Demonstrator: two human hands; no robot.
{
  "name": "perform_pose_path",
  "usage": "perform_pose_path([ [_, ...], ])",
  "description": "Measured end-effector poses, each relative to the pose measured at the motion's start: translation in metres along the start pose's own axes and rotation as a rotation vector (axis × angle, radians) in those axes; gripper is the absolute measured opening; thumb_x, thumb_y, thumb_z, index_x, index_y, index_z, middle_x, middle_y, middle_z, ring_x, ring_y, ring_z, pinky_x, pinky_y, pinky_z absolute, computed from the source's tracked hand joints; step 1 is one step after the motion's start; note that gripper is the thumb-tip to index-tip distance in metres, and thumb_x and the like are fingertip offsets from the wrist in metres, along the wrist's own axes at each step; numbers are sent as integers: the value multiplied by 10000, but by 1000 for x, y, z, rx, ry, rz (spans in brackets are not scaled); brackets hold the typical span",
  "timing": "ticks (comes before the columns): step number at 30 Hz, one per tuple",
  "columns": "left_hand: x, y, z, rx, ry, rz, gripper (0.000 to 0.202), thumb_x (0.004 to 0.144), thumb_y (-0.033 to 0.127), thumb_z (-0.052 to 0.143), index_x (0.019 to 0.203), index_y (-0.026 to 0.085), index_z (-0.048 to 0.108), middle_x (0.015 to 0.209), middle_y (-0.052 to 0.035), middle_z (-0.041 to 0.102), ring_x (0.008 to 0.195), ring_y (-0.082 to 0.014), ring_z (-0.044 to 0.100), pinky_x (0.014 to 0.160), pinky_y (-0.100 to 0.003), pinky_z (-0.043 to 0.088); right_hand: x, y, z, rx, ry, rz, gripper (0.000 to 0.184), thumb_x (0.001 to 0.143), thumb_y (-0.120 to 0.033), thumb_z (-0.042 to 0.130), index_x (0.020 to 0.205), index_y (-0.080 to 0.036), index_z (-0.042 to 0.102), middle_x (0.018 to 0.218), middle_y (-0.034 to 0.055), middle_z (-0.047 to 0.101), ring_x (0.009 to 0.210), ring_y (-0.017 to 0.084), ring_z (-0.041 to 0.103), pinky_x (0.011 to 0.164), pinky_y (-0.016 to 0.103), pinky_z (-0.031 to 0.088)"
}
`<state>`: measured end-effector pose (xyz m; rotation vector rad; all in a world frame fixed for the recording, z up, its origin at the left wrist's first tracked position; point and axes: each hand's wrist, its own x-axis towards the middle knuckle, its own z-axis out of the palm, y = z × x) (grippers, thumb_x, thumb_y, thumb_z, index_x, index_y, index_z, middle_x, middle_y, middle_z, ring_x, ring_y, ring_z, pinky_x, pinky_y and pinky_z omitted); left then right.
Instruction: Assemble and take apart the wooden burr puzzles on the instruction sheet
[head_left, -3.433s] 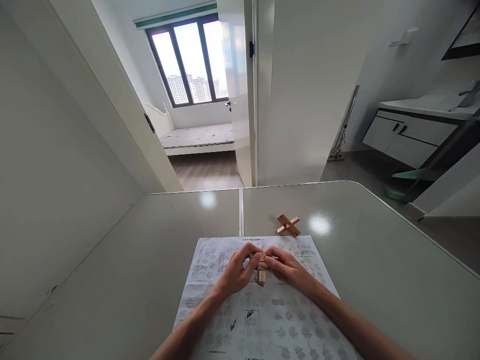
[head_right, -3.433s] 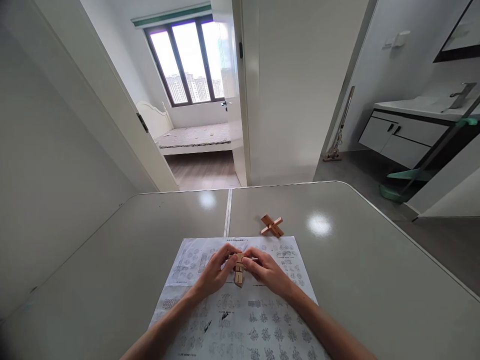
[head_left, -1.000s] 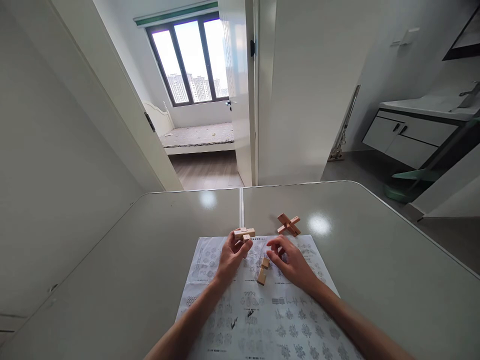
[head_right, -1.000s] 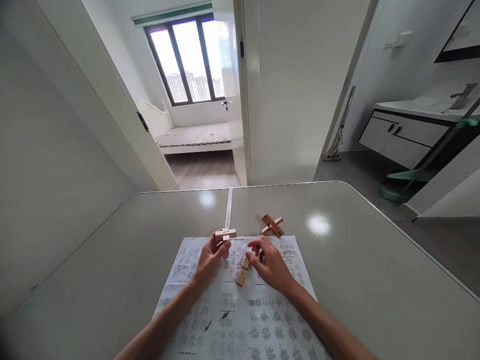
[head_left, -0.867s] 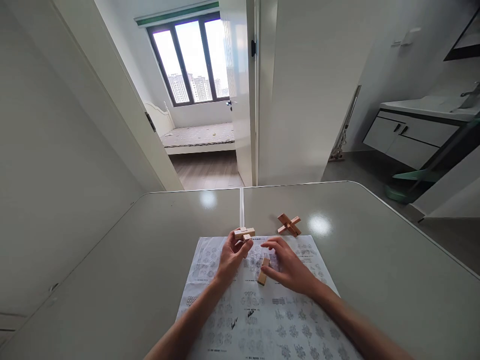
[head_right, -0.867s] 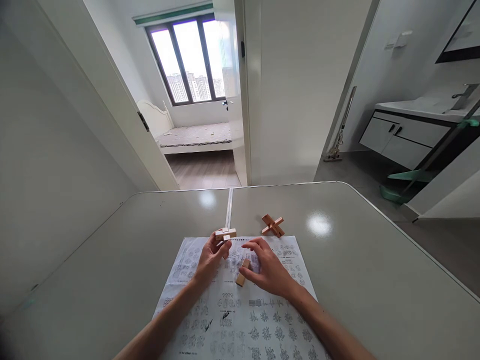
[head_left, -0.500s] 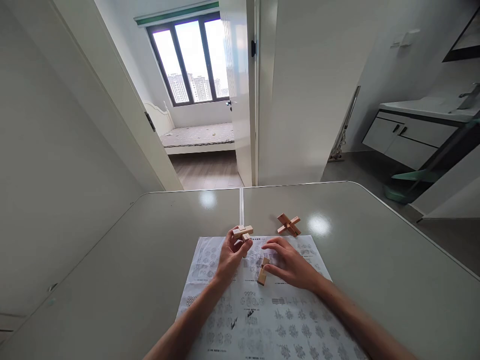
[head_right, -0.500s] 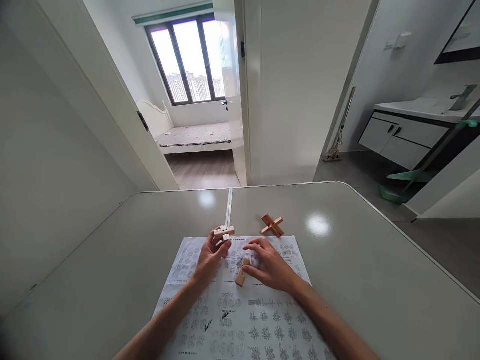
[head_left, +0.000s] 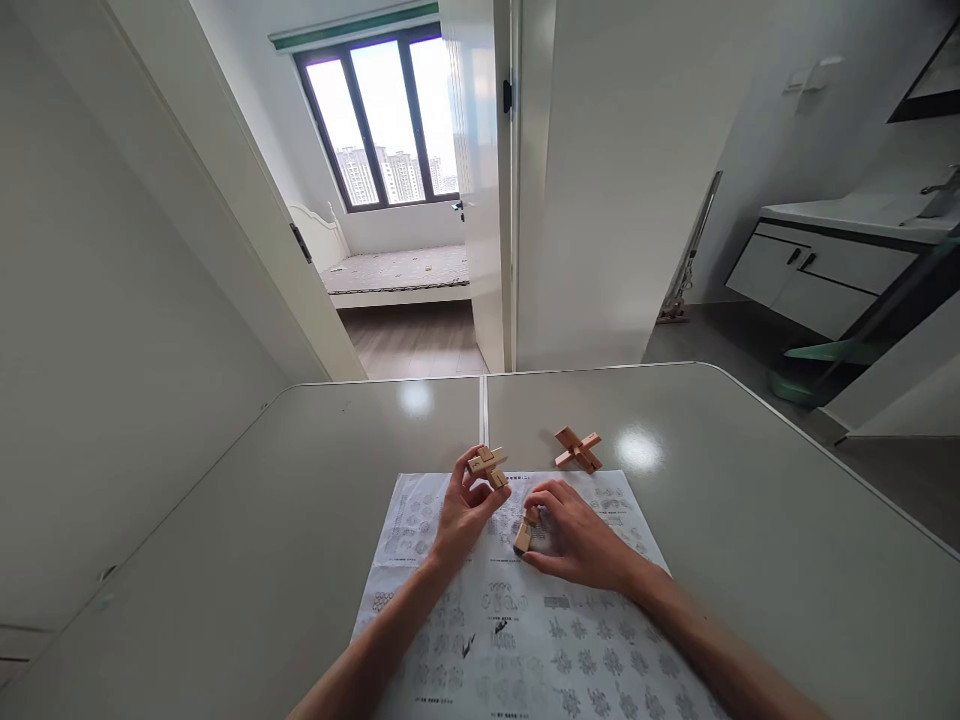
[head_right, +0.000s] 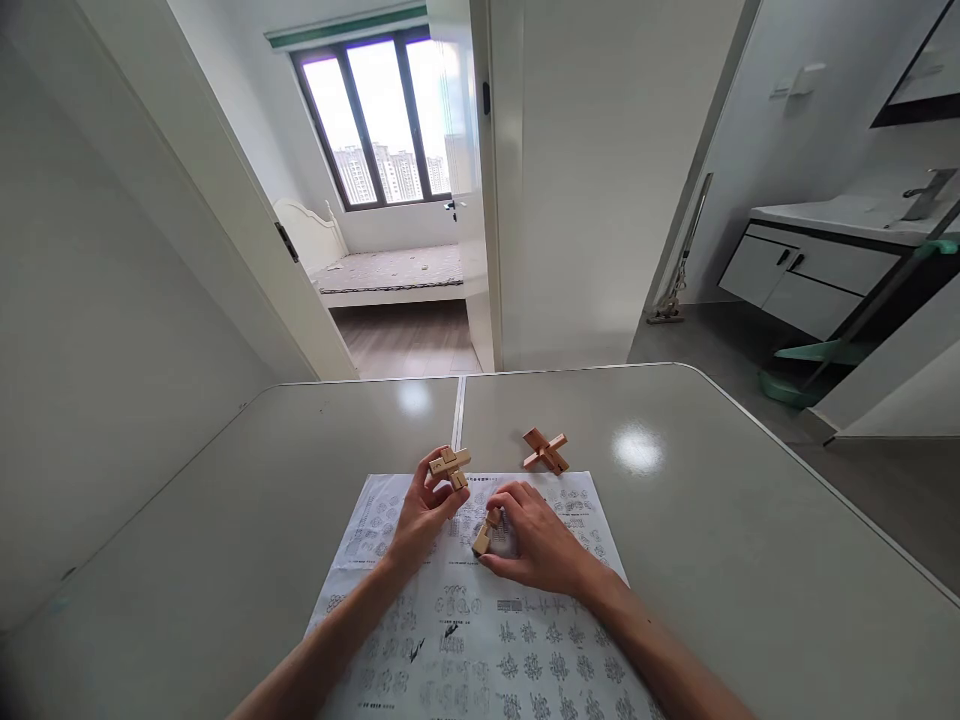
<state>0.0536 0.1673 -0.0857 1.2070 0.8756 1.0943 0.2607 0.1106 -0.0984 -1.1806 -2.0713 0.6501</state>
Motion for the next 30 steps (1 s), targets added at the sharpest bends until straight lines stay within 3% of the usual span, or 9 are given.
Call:
perform_pose_path([
  [7, -1, 2, -1, 8, -15, -5, 626, 794, 359, 849, 1332, 262, 542, 1154, -64, 715, 864, -138, 665, 794, -259, 537, 2, -2, 0, 130, 87, 38, 463, 822, -288, 749, 1238, -275, 547, 1263, 115, 595, 1113, 311, 601, 946, 471, 537],
  [11, -2, 5, 0, 23, -51, -12, 611, 797, 365, 845, 1323, 244, 558, 1189, -83, 713, 940, -166, 668, 844, -281, 544, 3, 3, -1, 473, 162, 191, 479, 864, -358, 743, 1275, -283, 510, 1194, 84, 649, 1101, 275, 649, 1005, 470, 530],
  [15, -3, 5, 1, 36, -73, -2, 658, 780, 358, 858, 1348, 248, 546, 1203, -86, 705, 886, -155, 659, 822, -285, 546, 3, 10, -1, 845, 173, 324, 541, 874, -427, 757, 1320, -263, 498, 1126, 81, 710, 1091, 259, 675, 997, 452, 535],
  [19, -5, 4, 1, 85, -102, 12, 683, 770, 337, 866, 1365, 274, 534, 1230, -81, 679, 821, -134, 647, 772, -276, 544, 5, 16, -2, 1022, 164, 379, 566, 841, -428, 792, 1332, -258, 567, 1166, 86, 724, 1119, 266, 674, 994, 436, 528],
  [21, -6, 4, 2, 128, -117, 22, 697, 761, 329, 872, 1368, 280, 532, 1162, -62, 685, 753, -115, 620, 726, -265, 535, 5, 18, -2, 1055, 140, 393, 587, 837, -427, 787, 1362, -264, 582, 1176, 86, 730, 1118, 277, 678, 982, 445, 530],
  [23, -8, 4, 3, 172, -138, 28, 724, 747, 322, 880, 1377, 272, 527, 975, -15, 682, 685, -101, 575, 681, -248, 518, 5, 19, -3, 1066, 101, 403, 586, 845, -433, 767, 1379, -263, 597, 1192, 92, 734, 1126, 290, 679, 996, 465, 524],
  [26, -9, 2, 3, 232, -179, 29, 757, 749, 322, 877, 1405, 253, 505, 748, 48, 589, 642, -103, 530, 641, -230, 486, 4, 18, -3, 1097, 73, 402, 543, 855, -460, 753, 1346, -256, 639, 1296, 107, 707, 1195, 310, 660, 1063, 493, 489],
  [30, -10, -1, 2, 295, -216, 51, 766, 776, 341, 856, 1436, 252, 477, 724, 60, 541, 640, -100, 506, 630, -220, 462, 6, 13, -5, 1218, 23, 330, 525, 860, -478, 763, 1315, -234, 668, 1427, 125, 638, 1292, 332, 612, 1141, 516, 427],
])
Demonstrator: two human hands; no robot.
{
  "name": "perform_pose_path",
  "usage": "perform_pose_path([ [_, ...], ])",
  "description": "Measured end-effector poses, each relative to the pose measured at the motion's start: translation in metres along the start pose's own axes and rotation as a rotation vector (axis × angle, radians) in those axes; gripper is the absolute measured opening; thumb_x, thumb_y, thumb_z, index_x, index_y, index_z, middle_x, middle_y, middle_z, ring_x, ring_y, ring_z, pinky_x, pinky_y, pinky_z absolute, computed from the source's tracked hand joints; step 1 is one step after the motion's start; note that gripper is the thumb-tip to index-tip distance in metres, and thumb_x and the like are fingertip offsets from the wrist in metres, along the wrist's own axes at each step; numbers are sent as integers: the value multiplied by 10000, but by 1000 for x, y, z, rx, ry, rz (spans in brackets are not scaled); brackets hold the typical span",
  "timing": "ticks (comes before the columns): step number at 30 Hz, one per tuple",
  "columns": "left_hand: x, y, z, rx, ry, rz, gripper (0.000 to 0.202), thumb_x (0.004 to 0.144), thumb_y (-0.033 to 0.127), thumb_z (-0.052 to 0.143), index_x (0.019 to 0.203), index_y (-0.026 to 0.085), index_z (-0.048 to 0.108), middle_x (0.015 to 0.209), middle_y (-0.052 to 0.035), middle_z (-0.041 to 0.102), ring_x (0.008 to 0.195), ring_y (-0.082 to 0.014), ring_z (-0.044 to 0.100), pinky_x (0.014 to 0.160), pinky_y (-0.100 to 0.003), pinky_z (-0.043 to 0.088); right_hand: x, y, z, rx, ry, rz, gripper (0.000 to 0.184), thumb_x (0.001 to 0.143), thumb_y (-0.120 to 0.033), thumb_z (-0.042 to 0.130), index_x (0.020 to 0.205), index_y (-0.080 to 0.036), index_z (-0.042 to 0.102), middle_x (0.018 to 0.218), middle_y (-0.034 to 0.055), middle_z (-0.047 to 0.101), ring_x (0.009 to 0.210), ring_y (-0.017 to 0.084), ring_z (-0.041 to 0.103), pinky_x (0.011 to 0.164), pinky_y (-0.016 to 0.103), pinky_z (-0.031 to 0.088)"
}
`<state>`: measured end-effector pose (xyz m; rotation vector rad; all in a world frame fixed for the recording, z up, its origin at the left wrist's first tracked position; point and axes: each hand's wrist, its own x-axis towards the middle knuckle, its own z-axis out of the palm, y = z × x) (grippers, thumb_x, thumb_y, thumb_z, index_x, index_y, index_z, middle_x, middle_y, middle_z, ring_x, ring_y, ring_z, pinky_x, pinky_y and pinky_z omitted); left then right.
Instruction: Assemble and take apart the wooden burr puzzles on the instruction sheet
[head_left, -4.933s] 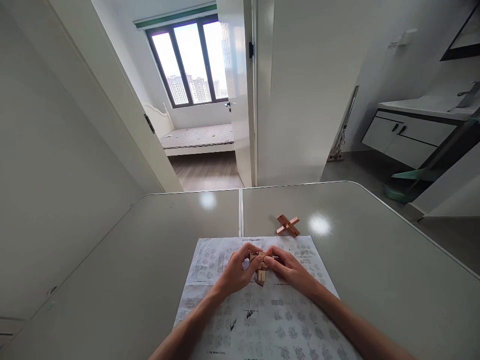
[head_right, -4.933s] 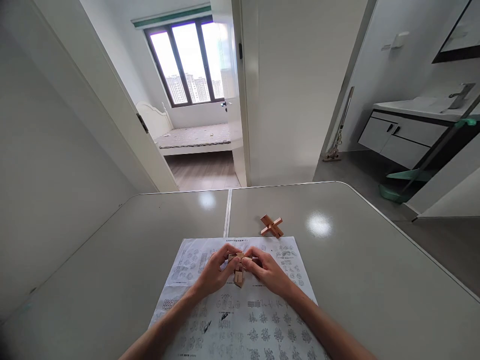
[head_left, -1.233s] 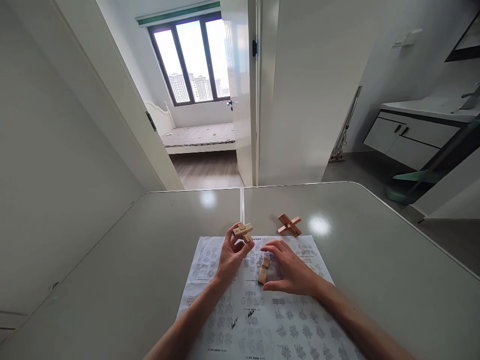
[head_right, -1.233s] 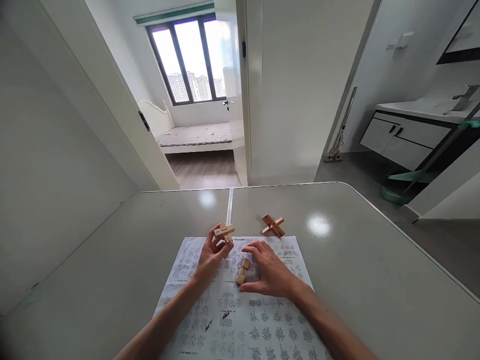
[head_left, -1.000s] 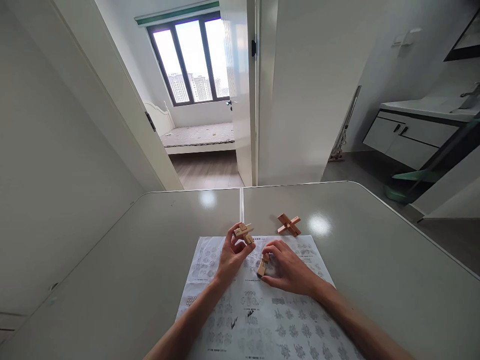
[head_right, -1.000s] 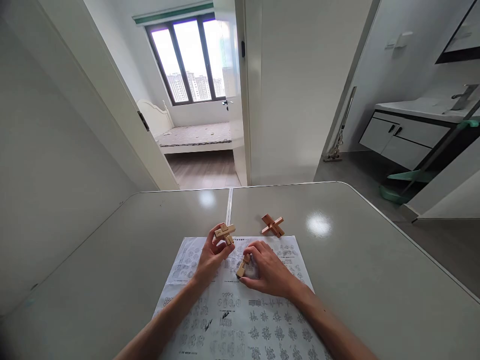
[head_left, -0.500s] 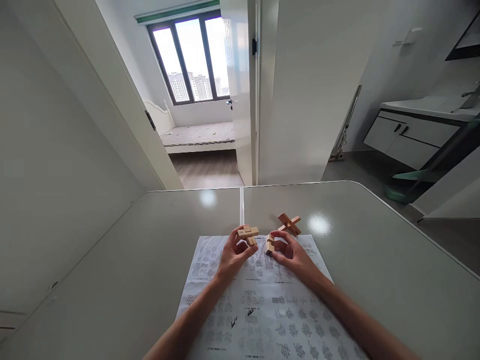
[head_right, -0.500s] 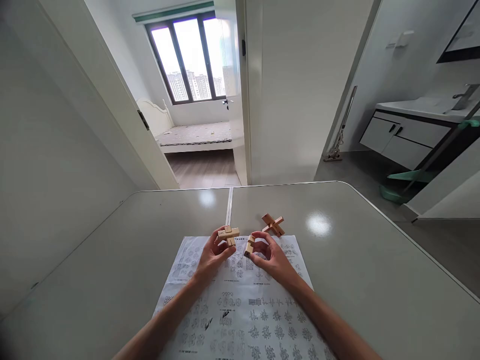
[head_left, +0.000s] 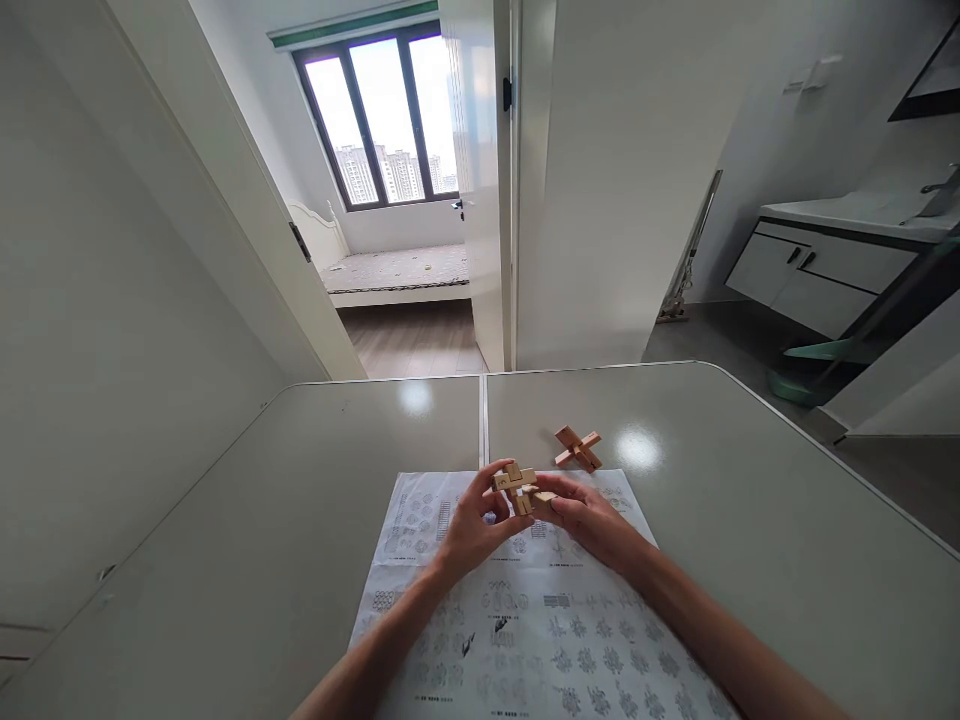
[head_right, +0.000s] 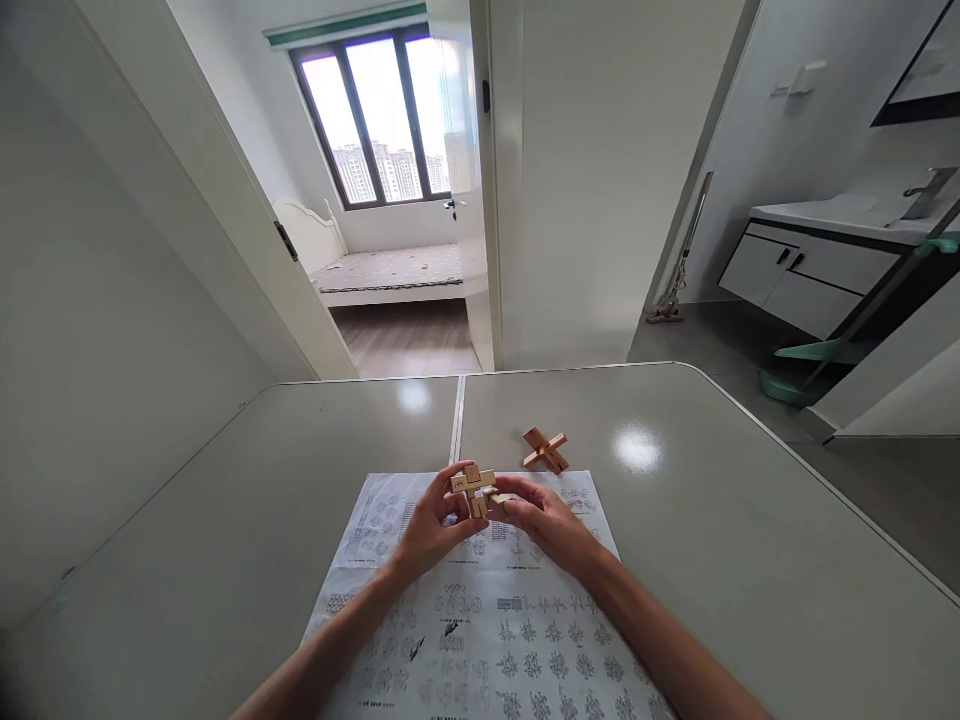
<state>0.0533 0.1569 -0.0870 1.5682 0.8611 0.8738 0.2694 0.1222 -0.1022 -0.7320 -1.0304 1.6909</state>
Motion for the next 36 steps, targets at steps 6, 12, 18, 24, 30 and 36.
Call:
perform_pose_path([
  [6, -2, 0, 0, 78, -25, 26, 748, 783, 341, 852, 1430, 259, 484, 758, 57, 533, 643, -89, 468, 618, -204, 433, 1, -5, 5, 47, -76, -8, 477, 894, -435, 739, 1321, -227, 688, 1347, 128, 698, 1290, 343, 616, 1147, 534, 413],
  [12, -3, 1, 1, 114, -54, 42, 730, 777, 353, 853, 1415, 270, 509, 803, 44, 534, 660, -89, 455, 598, -191, 426, 1, -7, 6, 49, -111, 20, 449, 895, -411, 739, 1296, -209, 710, 1362, 139, 691, 1286, 352, 624, 1158, 549, 405],
  [18, -3, 1, 2, 93, -82, 40, 726, 768, 332, 854, 1410, 267, 521, 816, 38, 543, 648, -81, 441, 583, -181, 419, 0, -10, 8, 42, -131, 36, 457, 894, -416, 725, 1296, -198, 707, 1340, 137, 707, 1299, 354, 615, 1168, 551, 394],
  [24, -3, 5, 3, 109, -103, 37, 727, 753, 295, 855, 1403, 261, 532, 828, 31, 550, 628, -74, 430, 567, -182, 425, -1, -7, 7, 28, -140, 55, 446, 929, -416, 701, 1321, -204, 687, 1298, 129, 721, 1267, 332, 634, 1165, 540, 395],
  [30, -4, 8, 3, 139, -96, 73, 699, 747, 312, 861, 1378, 264, 563, 868, 16, 587, 639, -77, 447, 590, -195, 458, 0, -1, 4, 2, -64, 24, 458, 912, -516, 713, 1251, -208, 694, 1268, 128, 723, 1201, 323, 665, 1119, 521, 452],
  [36, -4, 9, 4, 152, -79, 96, 682, 737, 314, 871, 1355, 265, 585, 893, 14, 596, 643, -77, 446, 591, -195, 463, 0, 2, 2, -72, -6, 41, 518, 864, -617, 720, 1211, -234, 686, 1236, 119, 729, 1166, 324, 682, 1087, 523, 484],
])
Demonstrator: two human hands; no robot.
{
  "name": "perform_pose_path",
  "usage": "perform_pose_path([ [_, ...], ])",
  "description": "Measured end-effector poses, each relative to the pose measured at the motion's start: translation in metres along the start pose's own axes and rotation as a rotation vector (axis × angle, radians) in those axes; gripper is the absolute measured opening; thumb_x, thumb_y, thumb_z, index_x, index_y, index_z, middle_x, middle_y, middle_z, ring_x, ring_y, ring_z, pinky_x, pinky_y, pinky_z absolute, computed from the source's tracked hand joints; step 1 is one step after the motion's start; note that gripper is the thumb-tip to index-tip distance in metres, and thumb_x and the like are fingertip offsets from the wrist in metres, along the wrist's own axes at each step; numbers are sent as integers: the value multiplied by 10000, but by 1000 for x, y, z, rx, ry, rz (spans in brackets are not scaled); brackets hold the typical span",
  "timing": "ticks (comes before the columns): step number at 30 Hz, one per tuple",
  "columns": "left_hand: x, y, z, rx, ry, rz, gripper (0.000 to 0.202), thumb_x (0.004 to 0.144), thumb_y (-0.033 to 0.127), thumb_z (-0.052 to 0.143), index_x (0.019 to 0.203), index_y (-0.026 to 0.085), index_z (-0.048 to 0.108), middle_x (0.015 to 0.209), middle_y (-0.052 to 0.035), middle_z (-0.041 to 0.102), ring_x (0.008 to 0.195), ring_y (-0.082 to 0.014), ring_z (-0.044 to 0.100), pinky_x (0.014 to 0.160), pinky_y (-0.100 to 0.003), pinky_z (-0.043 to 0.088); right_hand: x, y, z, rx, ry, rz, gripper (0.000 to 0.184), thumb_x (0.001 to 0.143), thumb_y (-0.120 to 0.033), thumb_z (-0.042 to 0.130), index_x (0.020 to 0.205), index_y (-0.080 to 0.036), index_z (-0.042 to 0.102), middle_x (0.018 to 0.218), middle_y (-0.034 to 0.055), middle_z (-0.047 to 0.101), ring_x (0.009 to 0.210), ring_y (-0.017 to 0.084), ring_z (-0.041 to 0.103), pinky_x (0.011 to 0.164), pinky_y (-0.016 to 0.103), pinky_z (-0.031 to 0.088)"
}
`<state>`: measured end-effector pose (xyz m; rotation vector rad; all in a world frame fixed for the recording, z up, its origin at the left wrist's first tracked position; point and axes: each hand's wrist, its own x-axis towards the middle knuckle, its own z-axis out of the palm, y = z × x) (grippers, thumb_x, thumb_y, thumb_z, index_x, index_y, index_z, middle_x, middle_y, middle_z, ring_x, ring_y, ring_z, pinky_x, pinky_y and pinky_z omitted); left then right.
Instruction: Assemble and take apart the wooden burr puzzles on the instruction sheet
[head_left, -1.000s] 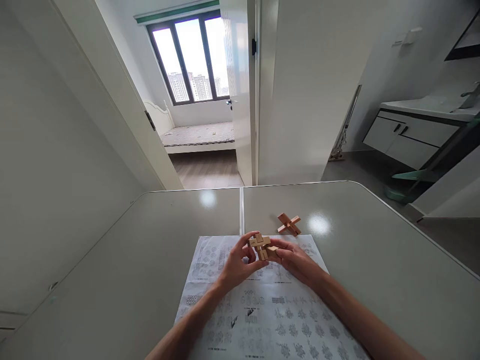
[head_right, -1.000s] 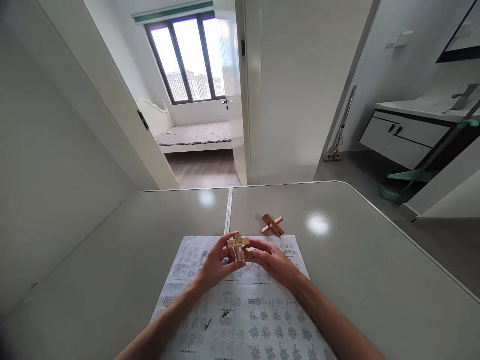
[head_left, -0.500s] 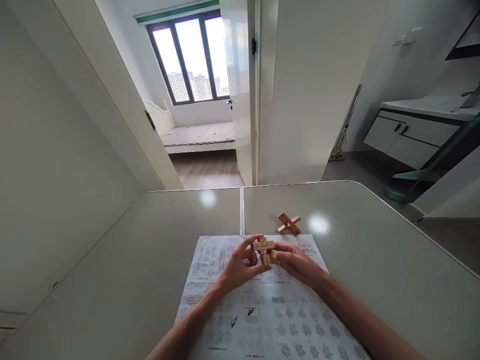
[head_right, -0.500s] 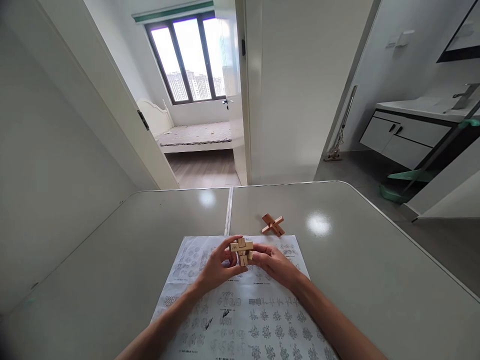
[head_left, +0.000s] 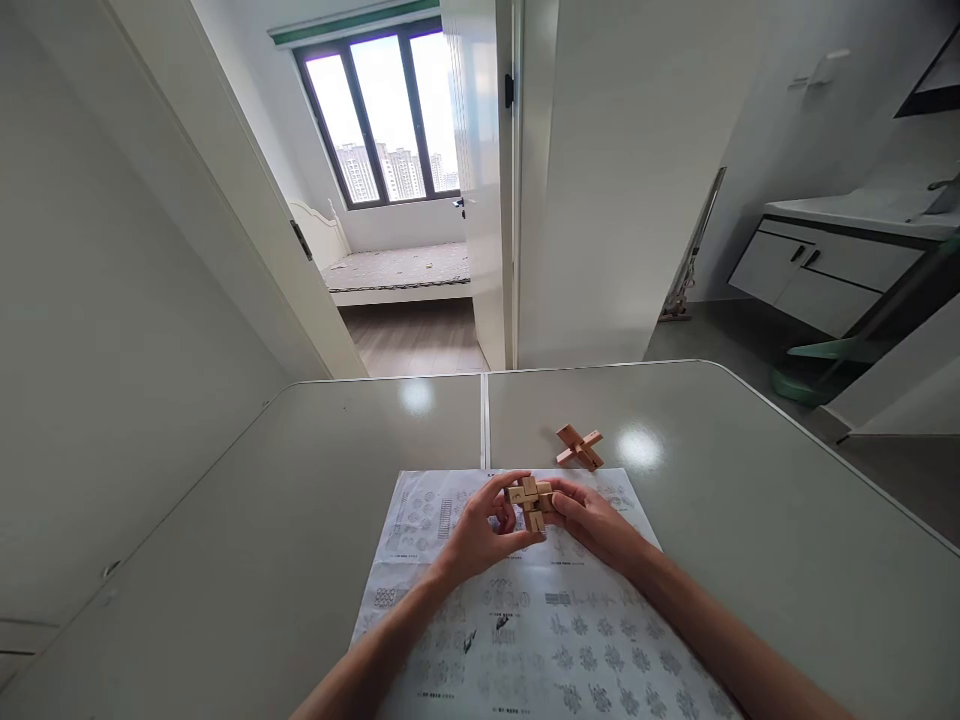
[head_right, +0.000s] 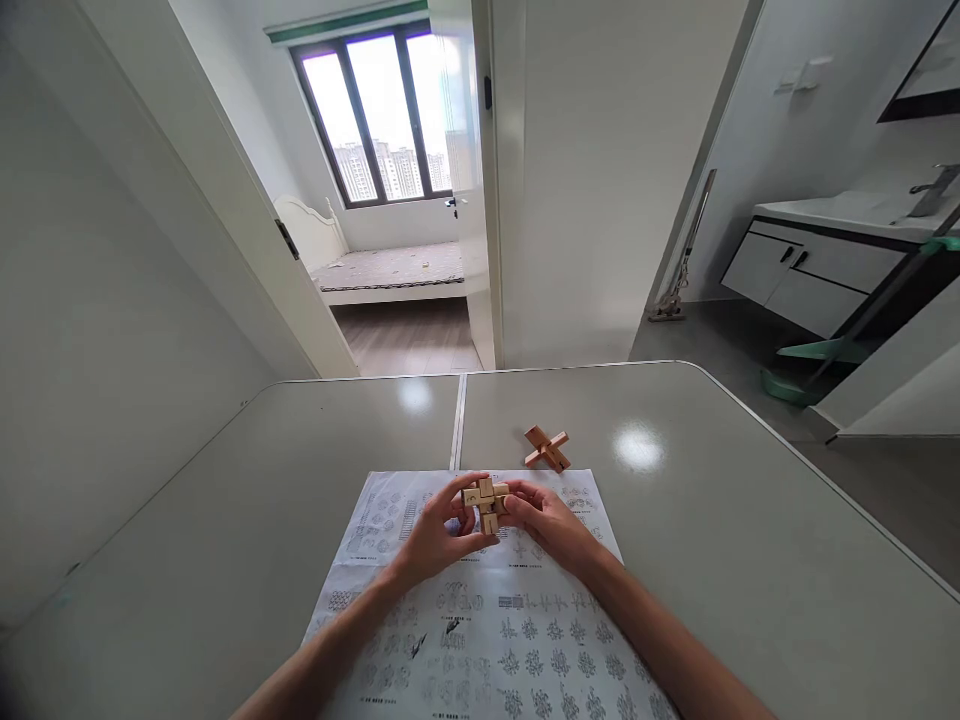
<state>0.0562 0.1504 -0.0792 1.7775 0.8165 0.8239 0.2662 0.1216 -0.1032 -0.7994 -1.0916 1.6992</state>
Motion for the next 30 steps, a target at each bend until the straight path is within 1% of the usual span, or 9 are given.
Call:
perform_pose_path([
  [3, 0, 0, 0, 23, 23, 10, 665, 730, 302, 874, 1335, 264, 598, 910, 13, 605, 635, -72, 448, 581, -189, 454, 0, 2, -2, -69, 45, -1, 550, 844, -649, 723, 1208, -239, 686, 1208, 120, 739, 1144, 332, 691, 1061, 524, 500],
  [6, 0, -2, 1, 60, 46, 17, 646, 729, 294, 870, 1320, 257, 611, 904, 14, 617, 623, -71, 462, 575, -191, 454, -1, 3, -3, -149, 103, -15, 555, 849, -647, 717, 1218, -234, 681, 1191, 115, 745, 1135, 337, 688, 1045, 515, 506],
  [9, 0, -5, 1, 108, 67, 17, 652, 724, 278, 864, 1326, 253, 616, 838, 30, 607, 605, -71, 464, 568, -187, 449, -2, 1, -2, -189, 132, -43, 525, 865, -612, 721, 1219, -228, 675, 1184, 109, 744, 1129, 335, 680, 1024, 497, 510],
  [13, -2, -7, 2, 180, 79, 20, 647, 740, 266, 834, 1344, 261, 602, 728, 63, 570, 574, -74, 477, 569, -185, 454, -2, 0, 2, -214, 163, -75, 471, 857, -575, 747, 1169, -228, 683, 1137, 100, 752, 1102, 333, 679, 1008, 496, 509],
  [17, -3, -5, 4, 210, 76, 37, 641, 745, 268, 822, 1343, 276, 590, 697, 76, 575, 554, -76, 489, 582, -193, 473, -2, 1, 4, -213, 153, -86, 439, 869, -556, 742, 1165, -239, 677, 1111, 86, 751, 1092, 326, 673, 990, 483, 510],
  [22, -4, -2, 3, 255, 61, 48, 613, 752, 266, 814, 1325, 269, 598, 674, 84, 571, 552, -81, 496, 608, -203, 487, -2, 0, 3, -260, 91, -78, 417, 870, -574, 727, 1121, -242, 694, 1046, 65, 747, 1027, 313, 678, 944, 458, 522],
  [27, -4, -1, 3, 273, 55, 61, 630, 736, 276, 835, 1322, 273, 603, 693, 84, 594, 558, -81, 513, 635, -211, 494, -4, -4, 4, -265, 87, -71, 396, 881, -567, 720, 1115, -248, 698, 1051, 62, 748, 1027, 310, 680, 934, 455, 524],
  [30, -4, -1, 4, 305, 66, 60, 629, 721, 254, 840, 1308, 274, 617, 660, 95, 576, 547, -79, 506, 657, -217, 493, -5, -6, 5, -255, 71, -66, 399, 878, -570, 721, 1104, -242, 698, 1041, 63, 752, 1024, 307, 683, 939, 452, 520],
])
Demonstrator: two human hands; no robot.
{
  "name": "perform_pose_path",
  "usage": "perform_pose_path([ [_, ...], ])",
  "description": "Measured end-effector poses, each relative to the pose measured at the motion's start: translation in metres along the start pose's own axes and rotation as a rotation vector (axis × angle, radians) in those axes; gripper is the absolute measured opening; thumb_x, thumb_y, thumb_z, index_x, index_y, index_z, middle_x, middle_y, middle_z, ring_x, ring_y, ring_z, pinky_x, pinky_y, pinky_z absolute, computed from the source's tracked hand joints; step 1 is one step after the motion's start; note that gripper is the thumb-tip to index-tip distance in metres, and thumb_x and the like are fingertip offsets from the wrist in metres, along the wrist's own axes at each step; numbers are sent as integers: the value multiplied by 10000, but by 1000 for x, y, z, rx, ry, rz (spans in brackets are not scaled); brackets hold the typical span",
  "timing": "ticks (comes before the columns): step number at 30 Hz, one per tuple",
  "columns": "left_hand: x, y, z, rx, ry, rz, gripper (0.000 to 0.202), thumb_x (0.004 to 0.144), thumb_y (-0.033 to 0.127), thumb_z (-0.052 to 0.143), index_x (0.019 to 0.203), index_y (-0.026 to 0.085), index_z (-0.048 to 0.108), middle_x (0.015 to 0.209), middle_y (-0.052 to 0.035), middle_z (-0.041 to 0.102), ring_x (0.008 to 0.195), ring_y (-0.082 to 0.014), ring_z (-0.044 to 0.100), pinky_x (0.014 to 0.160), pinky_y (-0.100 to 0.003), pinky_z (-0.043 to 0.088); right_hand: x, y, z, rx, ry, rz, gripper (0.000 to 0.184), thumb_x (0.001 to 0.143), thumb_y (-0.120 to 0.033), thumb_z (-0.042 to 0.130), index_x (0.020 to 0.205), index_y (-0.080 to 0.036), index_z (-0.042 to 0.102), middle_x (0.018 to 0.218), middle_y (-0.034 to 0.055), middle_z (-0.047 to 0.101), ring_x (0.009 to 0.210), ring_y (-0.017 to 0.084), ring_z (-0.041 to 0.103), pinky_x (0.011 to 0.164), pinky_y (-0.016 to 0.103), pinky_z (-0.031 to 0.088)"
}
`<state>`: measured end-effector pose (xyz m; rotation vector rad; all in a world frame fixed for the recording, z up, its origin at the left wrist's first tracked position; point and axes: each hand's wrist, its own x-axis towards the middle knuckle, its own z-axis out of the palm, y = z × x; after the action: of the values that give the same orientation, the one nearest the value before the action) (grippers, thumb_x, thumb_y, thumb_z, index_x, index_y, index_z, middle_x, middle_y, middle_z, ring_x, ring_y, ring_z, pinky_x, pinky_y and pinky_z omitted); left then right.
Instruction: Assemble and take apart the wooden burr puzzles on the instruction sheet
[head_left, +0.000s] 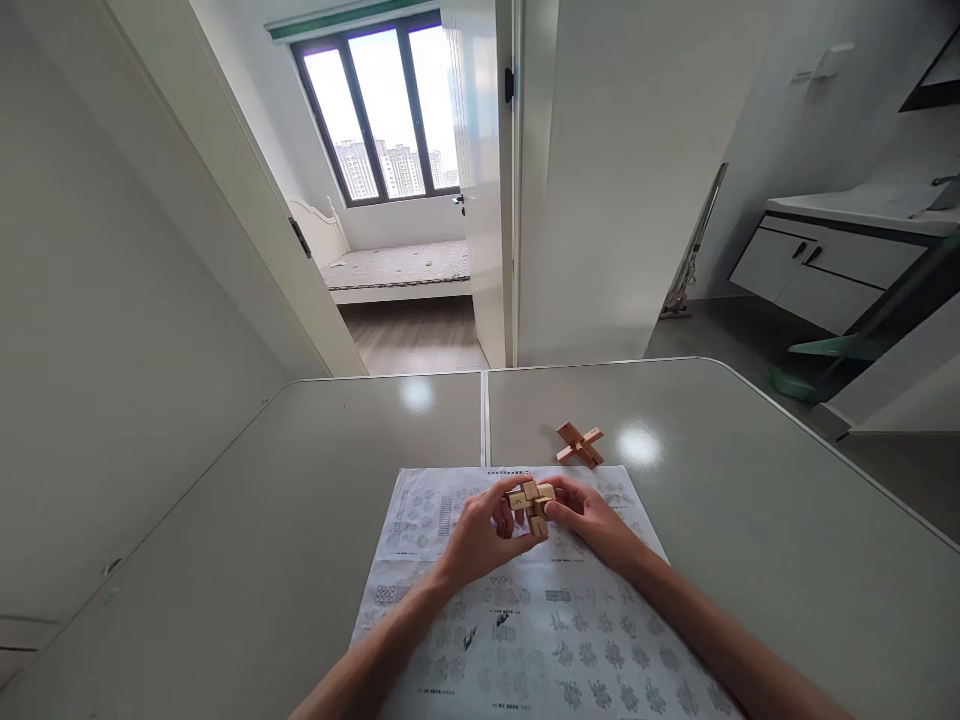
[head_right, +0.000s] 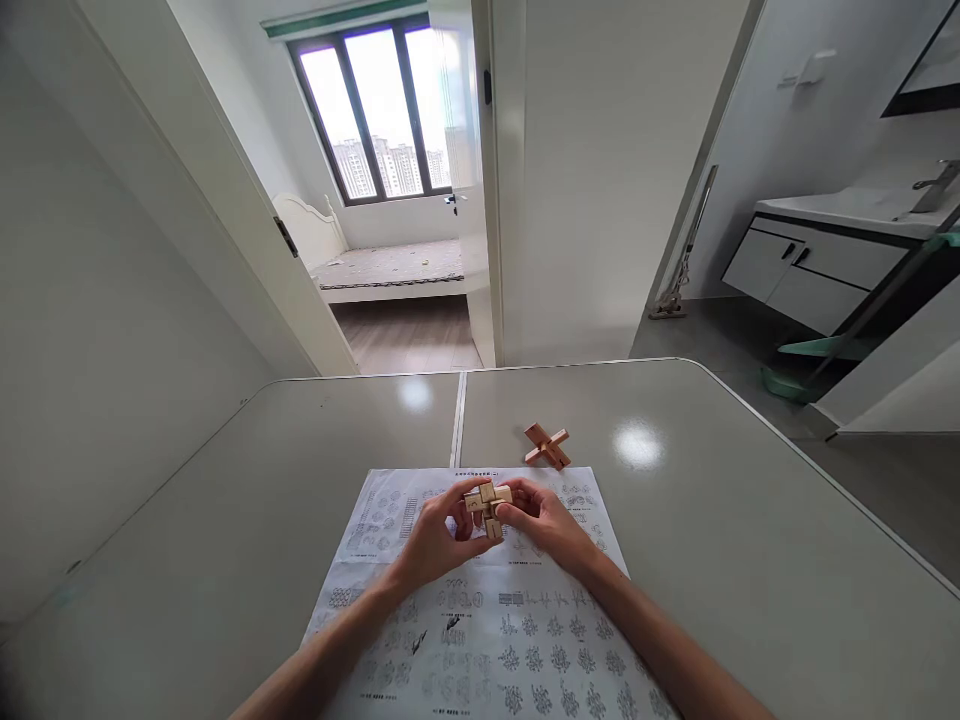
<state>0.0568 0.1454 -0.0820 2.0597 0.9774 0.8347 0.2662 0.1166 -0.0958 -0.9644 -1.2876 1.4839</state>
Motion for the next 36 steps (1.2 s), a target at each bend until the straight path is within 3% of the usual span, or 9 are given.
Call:
perform_pose_path([
  [9, 0, -4, -1, 116, 19, 14, 632, 720, 312, 823, 1315, 288, 611, 697, 73, 640, 559, -97, 542, 656, -221, 498, 0, 1, 3, 33, 25, 11, 424, 863, -571, 740, 1112, -236, 667, 1051, 78, 757, 1025, 311, 691, 924, 453, 529],
  [13, -2, -6, 2, 174, 64, 47, 569, 761, 307, 777, 1306, 290, 614, 696, 63, 657, 569, -108, 573, 634, -222, 489, -1, -1, 16, 49, 15, -35, 494, 843, -530, 784, 1220, -263, 610, 1100, 78, 749, 1063, 311, 699, 960, 466, 541],
  [19, -3, -5, 3, 199, 170, 61, 590, 729, 226, 769, 1295, 268, 611, 711, 61, 653, 554, -100, 550, 618, -228, 493, -5, -4, 32, -6, 98, -64, 630, 858, -469, 796, 1369, -281, 479, 1184, 88, 736, 1126, 300, 696, 1043, 480, 518],
  [26, 0, 2, -1, 75, 158, 90, 513, 783, 269, 779, 1268, 270, 614, 1182, -52, 660, 684, -99, 615, 617, -232, 553, -8, -3, 28, -93, 76, -115, 529, 980, -520, 620, 1430, -301, 449, 1131, 75, 734, 1043, 278, 701, 991, 472, 524],
  [30, 2, 3, -1, -25, 118, 65, 519, 782, 275, 800, 1263, 256, 607, 1089, -35, 693, 661, -99, 627, 581, -225, 560, -7, -1, 25, -68, 66, -120, 554, 976, -556, 606, 1445, -303, 457, 1181, 80, 728, 1059, 283, 698, 1001, 470, 510],
  [36, 4, 3, -1, -102, 136, 53, 540, 730, 288, 861, 1205, 231, 612, 1003, -28, 714, 676, -113, 643, 644, -251, 591, -4, 1, 20, -25, 76, -70, 502, 1000, -637, 479, 1374, -306, 522, 1111, 65, 751, 1029, 293, 709, 944, 442, 527],
])
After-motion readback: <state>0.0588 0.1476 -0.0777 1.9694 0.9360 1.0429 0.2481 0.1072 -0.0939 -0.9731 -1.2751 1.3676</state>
